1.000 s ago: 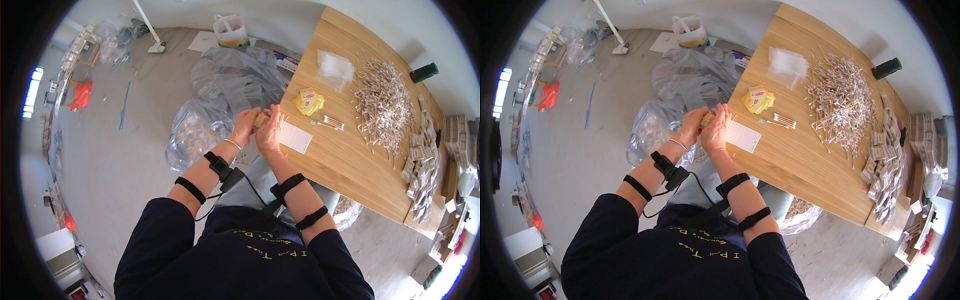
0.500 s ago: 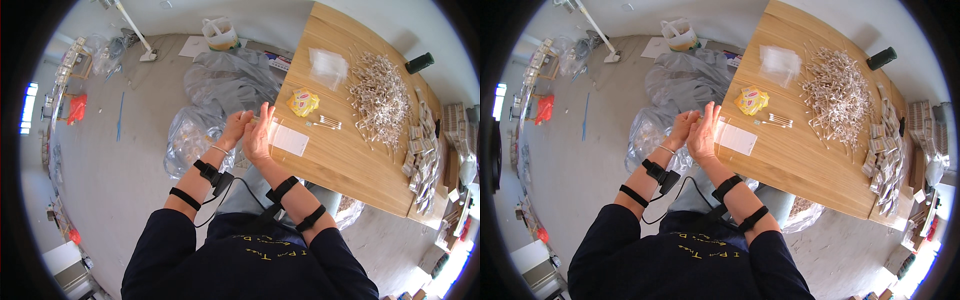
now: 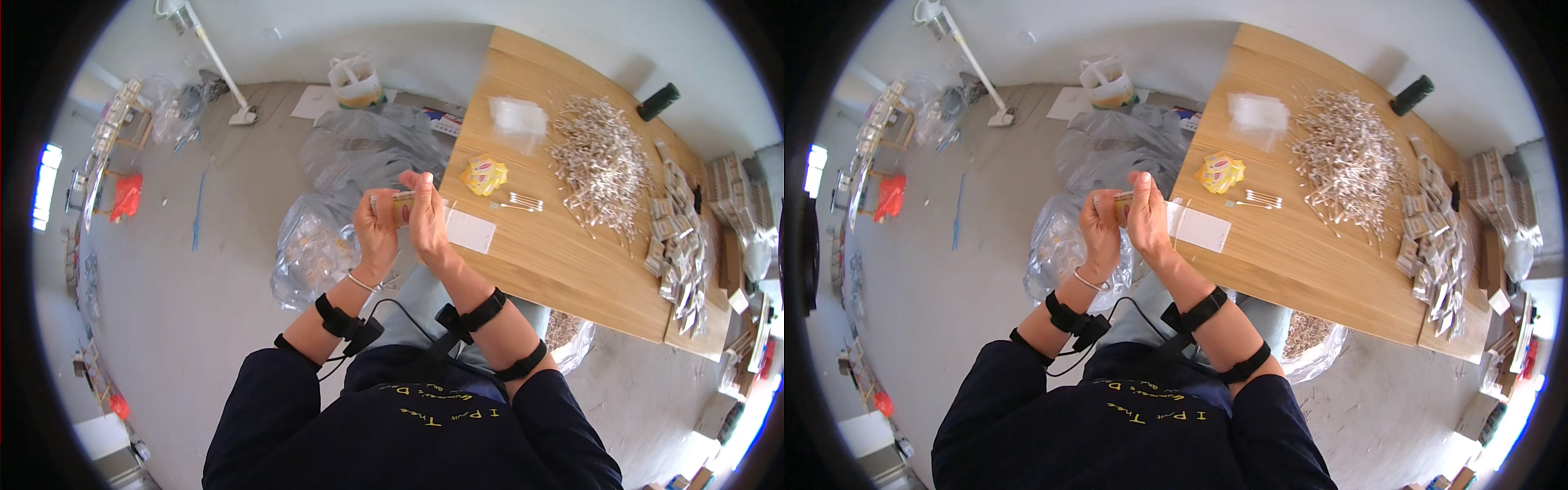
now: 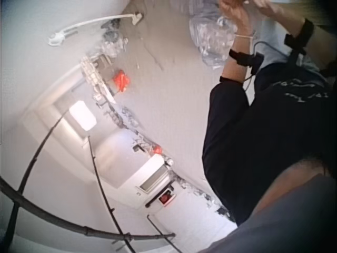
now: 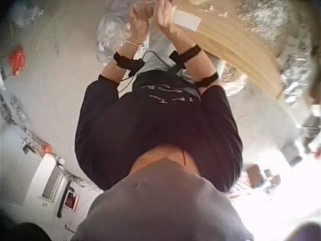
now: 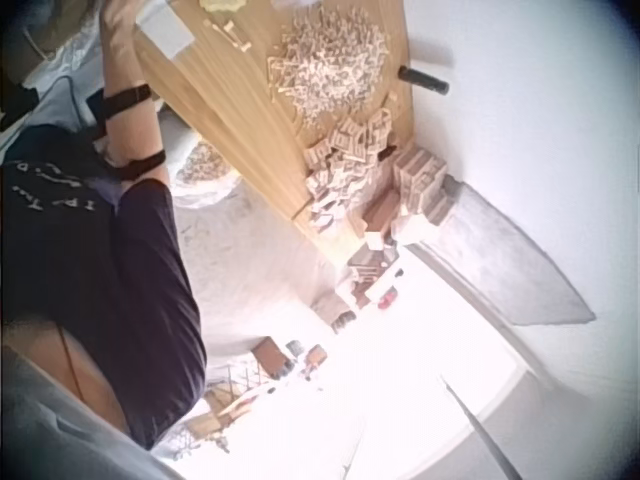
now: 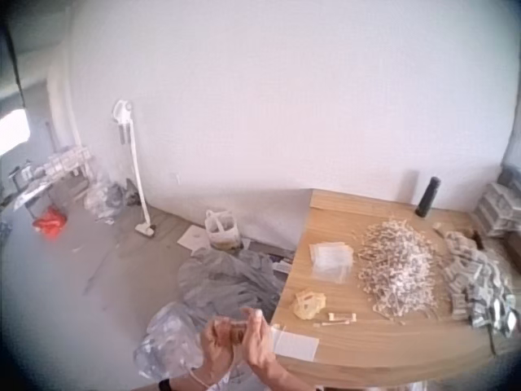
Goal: Picking up cotton swabs from a pile and placing them into small clear plastic bags.
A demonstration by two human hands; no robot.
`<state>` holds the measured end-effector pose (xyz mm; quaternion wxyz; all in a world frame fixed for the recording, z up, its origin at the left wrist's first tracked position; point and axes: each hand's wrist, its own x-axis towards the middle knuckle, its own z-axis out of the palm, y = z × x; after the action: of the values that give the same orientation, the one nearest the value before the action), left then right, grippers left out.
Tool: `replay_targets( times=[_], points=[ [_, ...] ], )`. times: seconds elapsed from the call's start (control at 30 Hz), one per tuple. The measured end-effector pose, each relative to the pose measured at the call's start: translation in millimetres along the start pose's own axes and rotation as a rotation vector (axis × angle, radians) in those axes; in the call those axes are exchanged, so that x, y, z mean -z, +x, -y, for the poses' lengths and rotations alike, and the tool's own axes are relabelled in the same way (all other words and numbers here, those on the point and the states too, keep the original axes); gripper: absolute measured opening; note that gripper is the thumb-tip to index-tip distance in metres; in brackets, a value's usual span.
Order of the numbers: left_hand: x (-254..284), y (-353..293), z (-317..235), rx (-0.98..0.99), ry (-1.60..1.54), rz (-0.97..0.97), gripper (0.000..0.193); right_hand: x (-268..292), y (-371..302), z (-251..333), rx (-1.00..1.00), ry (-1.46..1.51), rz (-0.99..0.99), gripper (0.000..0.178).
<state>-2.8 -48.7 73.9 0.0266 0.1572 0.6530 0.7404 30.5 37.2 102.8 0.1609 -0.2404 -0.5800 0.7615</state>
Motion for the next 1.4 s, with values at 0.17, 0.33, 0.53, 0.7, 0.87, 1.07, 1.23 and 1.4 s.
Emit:
replay_targets(
  times=[0.17,0.33,0.53,0.7,0.87,1.07,1.23,1.4],
  points=[
    [-38,-28,-14,-0.058,-0.169,0.013,0.026,36,-15,24,0.368,-0.494,-0.064,0.065],
    [-61,-46,-22,0.137,-0.439,0.122,0.024,70,-27,41,0.383,-0.671,-0.189,0.057],
    [-42,-34,-49,0.290,-0.024,0.925,0.026,112,-59,75,0.701,-1.103,0.128,0.047],
    [-50,-70,-33,0.514,-0.233,1.039,0.030,112,-84,63,0.646,-1.209,0.196,0.050],
    [-58,-77,-33,0.594,-0.248,1.096,0.030,123,-97,61,0.447,-1.140,0.248,0.054],
    [-66,-65,-44,0.663,-0.320,1.085,0.019,155,-81,65,0.392,-0.363,0.085,0.033],
    [-59,-57,-56,0.658,-0.298,1.045,0.022,158,-99,78,0.806,-0.836,0.014,0.023],
    [-67,-61,-66,0.612,-0.259,1.012,0.020,154,-110,66,0.980,-1.002,-0.119,0.022]
  ],
)
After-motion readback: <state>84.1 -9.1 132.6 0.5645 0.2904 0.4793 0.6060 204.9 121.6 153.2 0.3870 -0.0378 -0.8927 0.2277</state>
